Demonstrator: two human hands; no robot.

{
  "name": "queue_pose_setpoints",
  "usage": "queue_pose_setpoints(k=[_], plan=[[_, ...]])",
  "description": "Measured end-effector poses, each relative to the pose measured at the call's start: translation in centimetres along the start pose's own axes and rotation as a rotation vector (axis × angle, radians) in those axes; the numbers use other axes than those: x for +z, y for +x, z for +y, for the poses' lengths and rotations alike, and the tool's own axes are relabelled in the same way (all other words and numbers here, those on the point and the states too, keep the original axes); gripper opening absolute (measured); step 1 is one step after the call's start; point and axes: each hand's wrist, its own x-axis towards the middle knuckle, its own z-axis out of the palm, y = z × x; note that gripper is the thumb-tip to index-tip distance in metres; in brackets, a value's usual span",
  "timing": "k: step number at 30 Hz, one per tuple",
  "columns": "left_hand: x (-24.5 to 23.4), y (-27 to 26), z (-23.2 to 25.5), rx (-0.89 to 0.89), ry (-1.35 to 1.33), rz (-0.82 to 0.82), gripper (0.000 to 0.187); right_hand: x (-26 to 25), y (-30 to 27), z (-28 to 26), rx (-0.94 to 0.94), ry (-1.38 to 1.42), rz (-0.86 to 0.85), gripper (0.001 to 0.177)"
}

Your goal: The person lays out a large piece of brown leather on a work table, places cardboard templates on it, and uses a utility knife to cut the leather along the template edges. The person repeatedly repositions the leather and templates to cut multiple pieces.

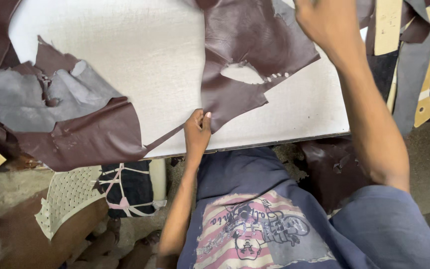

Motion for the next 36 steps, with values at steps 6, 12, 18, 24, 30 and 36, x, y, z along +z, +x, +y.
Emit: queue_pose_setpoints(k=[6,12,18,24,30,36], plan=[[0.2,-0.2,-1.7,0.023,-0.041,0.052,0.017,6.4,-12.5,-5.0,0.587,0.311,-0.014,0.034],[-0.2,-0.4,-1.1,-0.068,-0.043,-0.012,0.022,14.7,-17.5,-7.5,0.683,0.26,0.171,0.033],[-1.2,-2.0,-0.5,-0.113,0.192,-0.08,0.016,14.3,-17.9,-8.0,0.753,0.346,0.123,0.028],[1.2,-1.2,0.3,0.485,0.62,-0.055,0.06,14.7,-17.1,-8.8,0.73,0.22,0.133,0.038],[3.8,0.2,-1.6,0.409,0.89,-0.181,0.078,14.4,-17.4,-8.2,0.625,0.168,0.174,0.037],[6.4,-0.7,-0.2,0.393,0.933,-0.186,0.086,12.4,-17.4,-6.1,0.592,0.276,0.034,0.022]])
